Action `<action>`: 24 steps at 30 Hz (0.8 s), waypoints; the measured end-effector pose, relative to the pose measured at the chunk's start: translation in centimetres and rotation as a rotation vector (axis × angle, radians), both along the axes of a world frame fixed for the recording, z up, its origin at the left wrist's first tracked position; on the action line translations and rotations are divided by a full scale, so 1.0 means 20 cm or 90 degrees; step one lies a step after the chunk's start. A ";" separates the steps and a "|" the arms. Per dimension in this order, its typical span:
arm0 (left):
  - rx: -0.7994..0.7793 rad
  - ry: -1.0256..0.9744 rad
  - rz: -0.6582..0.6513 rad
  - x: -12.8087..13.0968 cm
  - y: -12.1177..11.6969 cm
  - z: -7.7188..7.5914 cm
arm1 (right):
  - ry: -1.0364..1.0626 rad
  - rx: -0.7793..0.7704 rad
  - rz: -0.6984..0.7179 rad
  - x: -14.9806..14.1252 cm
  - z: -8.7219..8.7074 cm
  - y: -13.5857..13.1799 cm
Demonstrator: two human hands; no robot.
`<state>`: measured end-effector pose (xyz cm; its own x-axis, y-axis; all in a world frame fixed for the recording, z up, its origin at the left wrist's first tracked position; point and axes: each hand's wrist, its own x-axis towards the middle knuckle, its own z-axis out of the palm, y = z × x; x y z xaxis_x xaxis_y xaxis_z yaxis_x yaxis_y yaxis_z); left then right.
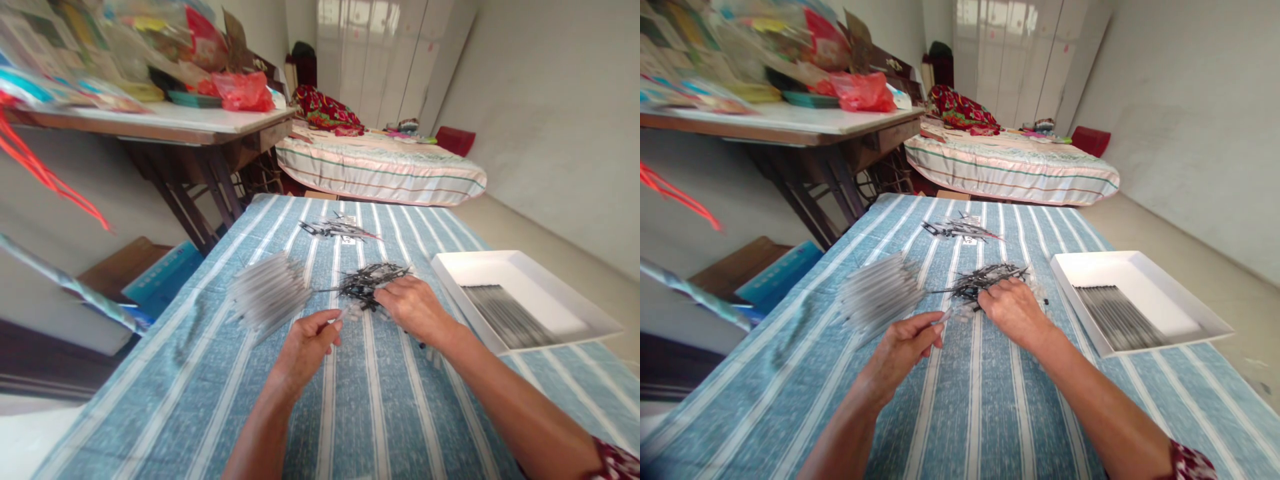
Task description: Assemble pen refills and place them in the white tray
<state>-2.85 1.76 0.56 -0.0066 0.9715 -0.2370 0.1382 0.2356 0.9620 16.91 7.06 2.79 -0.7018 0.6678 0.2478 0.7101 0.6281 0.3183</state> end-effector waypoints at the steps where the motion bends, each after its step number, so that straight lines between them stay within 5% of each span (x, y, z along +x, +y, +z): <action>1: -0.005 -0.001 -0.004 0.00 0.00 0.00 | -0.011 0.000 0.006 0.00 0.01 0.00; 15: -0.035 -0.008 -0.108 -0.01 -0.01 0.02 | -0.103 0.076 0.162 -0.05 0.13 -0.02; 24: -0.020 -0.141 -0.124 -0.02 -0.02 0.01 | -0.084 0.070 0.223 -0.11 0.18 -0.03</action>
